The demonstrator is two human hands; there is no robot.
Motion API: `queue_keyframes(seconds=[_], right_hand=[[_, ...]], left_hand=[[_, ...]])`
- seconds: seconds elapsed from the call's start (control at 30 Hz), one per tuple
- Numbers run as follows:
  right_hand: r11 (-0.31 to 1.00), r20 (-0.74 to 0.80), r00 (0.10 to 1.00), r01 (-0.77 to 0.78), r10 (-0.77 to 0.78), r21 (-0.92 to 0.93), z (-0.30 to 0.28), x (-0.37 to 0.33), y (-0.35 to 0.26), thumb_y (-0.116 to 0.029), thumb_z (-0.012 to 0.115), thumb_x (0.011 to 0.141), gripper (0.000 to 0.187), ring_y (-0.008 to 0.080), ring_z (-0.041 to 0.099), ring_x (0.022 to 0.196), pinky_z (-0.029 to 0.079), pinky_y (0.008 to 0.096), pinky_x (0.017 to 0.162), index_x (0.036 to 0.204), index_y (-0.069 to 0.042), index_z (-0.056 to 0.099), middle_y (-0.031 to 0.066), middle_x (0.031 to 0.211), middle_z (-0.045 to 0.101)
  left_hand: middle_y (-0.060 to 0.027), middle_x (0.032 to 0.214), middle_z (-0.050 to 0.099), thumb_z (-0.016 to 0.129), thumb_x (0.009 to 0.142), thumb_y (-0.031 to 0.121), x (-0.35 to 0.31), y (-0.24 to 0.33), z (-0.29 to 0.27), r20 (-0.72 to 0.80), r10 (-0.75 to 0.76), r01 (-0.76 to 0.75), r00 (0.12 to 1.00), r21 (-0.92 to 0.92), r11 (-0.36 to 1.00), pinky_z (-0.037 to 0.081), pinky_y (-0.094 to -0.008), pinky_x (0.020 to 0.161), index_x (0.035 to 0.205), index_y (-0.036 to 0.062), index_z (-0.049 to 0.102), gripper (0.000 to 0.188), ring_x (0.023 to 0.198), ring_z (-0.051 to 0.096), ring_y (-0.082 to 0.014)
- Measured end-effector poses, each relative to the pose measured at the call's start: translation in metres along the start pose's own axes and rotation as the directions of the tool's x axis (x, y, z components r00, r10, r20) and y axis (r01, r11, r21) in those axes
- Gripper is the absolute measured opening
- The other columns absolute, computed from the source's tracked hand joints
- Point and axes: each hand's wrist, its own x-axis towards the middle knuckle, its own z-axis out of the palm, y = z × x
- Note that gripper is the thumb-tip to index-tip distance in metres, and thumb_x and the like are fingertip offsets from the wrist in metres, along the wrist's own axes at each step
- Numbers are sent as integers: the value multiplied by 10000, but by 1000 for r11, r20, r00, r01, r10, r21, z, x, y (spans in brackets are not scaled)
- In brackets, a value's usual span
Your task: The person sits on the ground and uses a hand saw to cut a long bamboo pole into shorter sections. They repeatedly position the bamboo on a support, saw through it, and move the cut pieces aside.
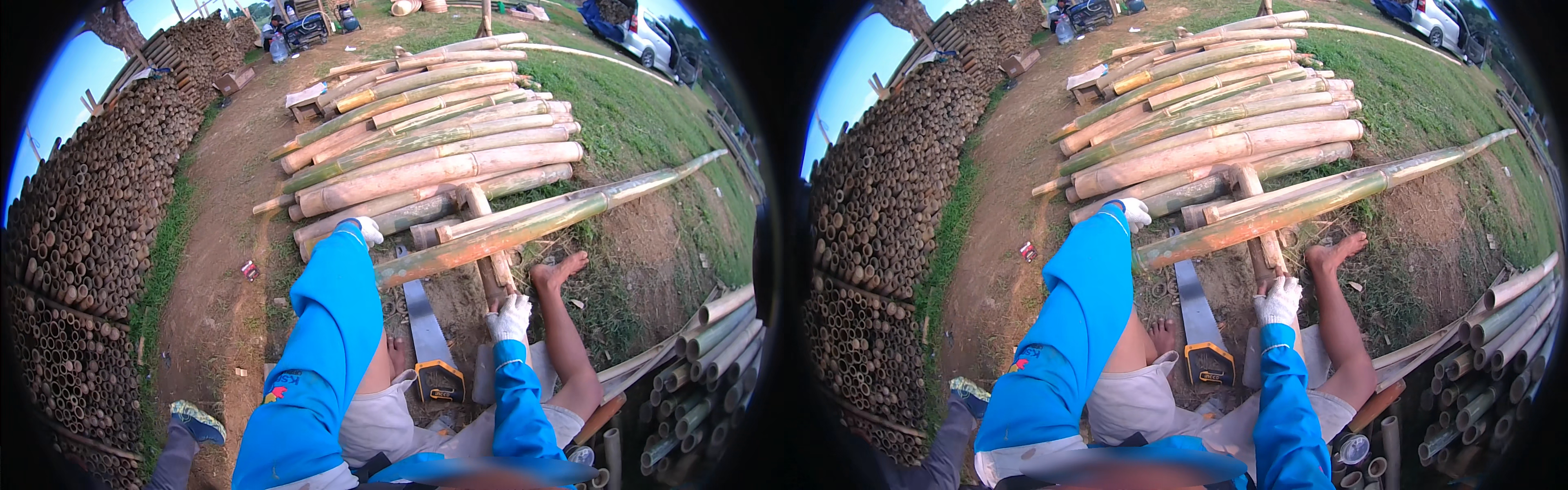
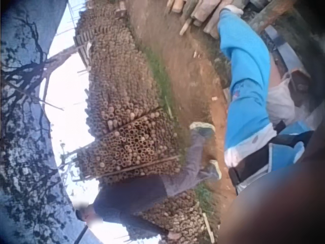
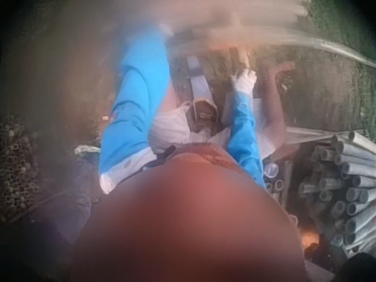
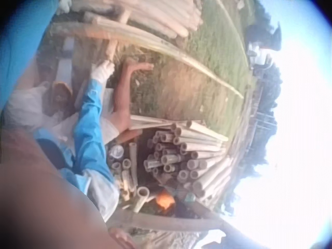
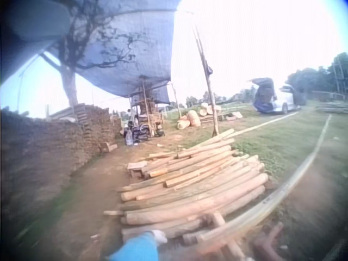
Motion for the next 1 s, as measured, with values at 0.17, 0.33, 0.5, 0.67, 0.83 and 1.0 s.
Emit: queue_keyframes(seconds=[0.17, 0.33, 0.5, 0.67, 0.83, 1.0], right_hand=[[999, -73, 997, 18, -15, 46, -6, 1, -4, -239, 791, 892, 562, 435, 608, 1122, 522, 532, 965, 1400, -52, 642, 228, 1262, 630], [994, 0, 1000, -24, 24, 106, -12, 1, -4, -229, 799, 848, 604, 440, 599, 1079, 516, 537, 942, 1404, -54, 642, 216, 1193, 626], [993, -50, 999, -1, 7, 118, -13, 0, -5, -273, 804, 825, 619, 420, 605, 1103, 500, 541, 953, 1394, -98, 635, 198, 1212, 606], [996, 55, 998, -47, 42, 81, -16, 0, -6, -329, 794, 849, 587, 423, 591, 1127, 504, 544, 954, 1360, -79, 648, 207, 1233, 599], [993, 194, 981, -20, -4, 120, -32, 4, 9, -376, 781, 880, 640, 458, 585, 1155, 520, 554, 1006, 1401, -33, 636, 247, 1257, 590], [980, 262, 964, -94, 45, 177, -42, -2, 19, -366, 770, 924, 619, 467, 577, 1176, 528, 571, 1009, 1476, -130, 618, 245, 1279, 576]], left_hand=[[-215, 1287, 737, 783, 964, 255, -6, 6, 2, -35, -48, 45, 998, -94, 995, 618, -543, 918, 1628, -12, 433, 797, 1127, 754, -387], [-215, 1349, 700, 759, 995, 286, 3, 3, -1, -6, -82, 81, 997, -81, 993, 611, -538, 857, 1671, 43, 360, 822, 1119, 739, -361], [-215, 1328, 712, 752, 1002, 263, 17, -5, -4, 7, -77, 77, 997, -98, 992, 621, -513, 818, 1651, 54, 398, 768, 1080, 757, -356], [-164, 1306, 726, 711, 1028, 281, 21, -5, -4, 42, -45, 48, 998, -67, 997, 620, -487, 798, 1578, 66, 485, 633, 1037, 760, -318], [-152, 1211, 740, 717, 1022, 263, 19, -2, -5, 50, -45, 48, 998, -70, 996, 615, -474, 749, 1522, 57, 532, 572, 967, 756, -302], [-180, 1319, 718, 697, 1041, 275, 19, -3, -5, 38, -45, 48, 998, -83, 995, 628, -493, 799, 1533, 53, 524, 567, 1054, 753, -334]])
